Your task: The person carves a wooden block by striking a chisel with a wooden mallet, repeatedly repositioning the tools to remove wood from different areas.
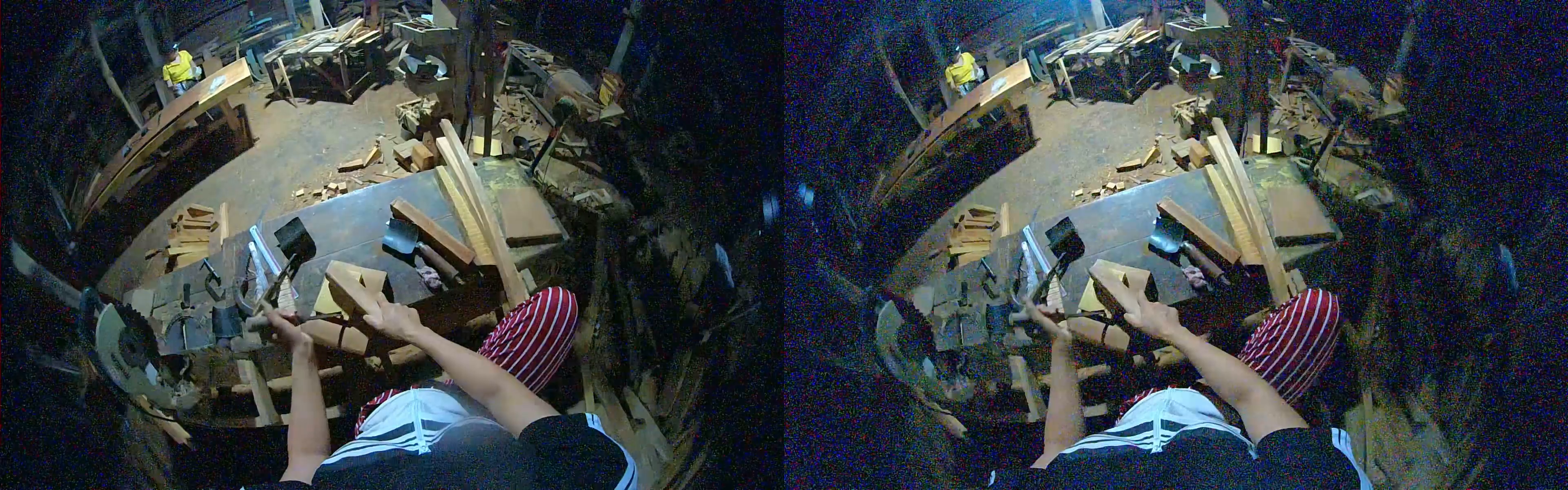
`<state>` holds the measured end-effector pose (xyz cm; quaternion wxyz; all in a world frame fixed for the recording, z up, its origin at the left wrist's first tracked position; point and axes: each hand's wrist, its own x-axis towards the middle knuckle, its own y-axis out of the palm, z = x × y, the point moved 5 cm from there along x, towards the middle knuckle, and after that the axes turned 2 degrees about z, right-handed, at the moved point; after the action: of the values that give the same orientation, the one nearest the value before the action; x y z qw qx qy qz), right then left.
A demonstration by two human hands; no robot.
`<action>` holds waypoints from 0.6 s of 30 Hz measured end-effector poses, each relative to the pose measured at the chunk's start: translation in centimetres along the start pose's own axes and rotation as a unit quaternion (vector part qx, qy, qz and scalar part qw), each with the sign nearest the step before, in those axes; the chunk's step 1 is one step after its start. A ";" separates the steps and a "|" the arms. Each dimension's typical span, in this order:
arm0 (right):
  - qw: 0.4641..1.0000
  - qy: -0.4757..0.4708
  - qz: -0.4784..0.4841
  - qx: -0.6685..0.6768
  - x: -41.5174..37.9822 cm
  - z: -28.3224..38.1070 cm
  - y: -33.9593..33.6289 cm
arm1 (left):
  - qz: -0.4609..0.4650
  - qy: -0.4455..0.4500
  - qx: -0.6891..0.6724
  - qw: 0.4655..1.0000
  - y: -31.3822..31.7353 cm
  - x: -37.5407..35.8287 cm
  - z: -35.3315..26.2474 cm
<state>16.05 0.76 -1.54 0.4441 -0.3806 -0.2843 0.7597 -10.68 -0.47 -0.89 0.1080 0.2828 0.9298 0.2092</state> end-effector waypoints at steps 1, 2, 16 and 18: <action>1.000 -0.010 -0.020 0.001 0.1 -0.1 0.1 | 0.005 0.002 0.002 1.000 -0.2 -0.2 -0.4; 1.000 -0.010 -0.023 0.005 0.1 -0.2 0.3 | -0.018 -0.048 0.001 0.999 -0.1 -1.0 -1.5; 0.998 -0.024 -0.042 0.033 0.3 -1.0 0.6 | -0.004 -0.064 0.055 0.996 -0.7 -0.5 -0.3; 0.997 -0.022 -0.031 0.060 0.5 -1.2 0.8 | 0.015 -0.053 0.057 0.997 0.4 0.1 -0.5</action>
<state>16.52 1.01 -2.94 0.4833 -0.3272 -0.2599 0.7693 -10.72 -0.31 -0.27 0.1379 0.3134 0.9288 0.1417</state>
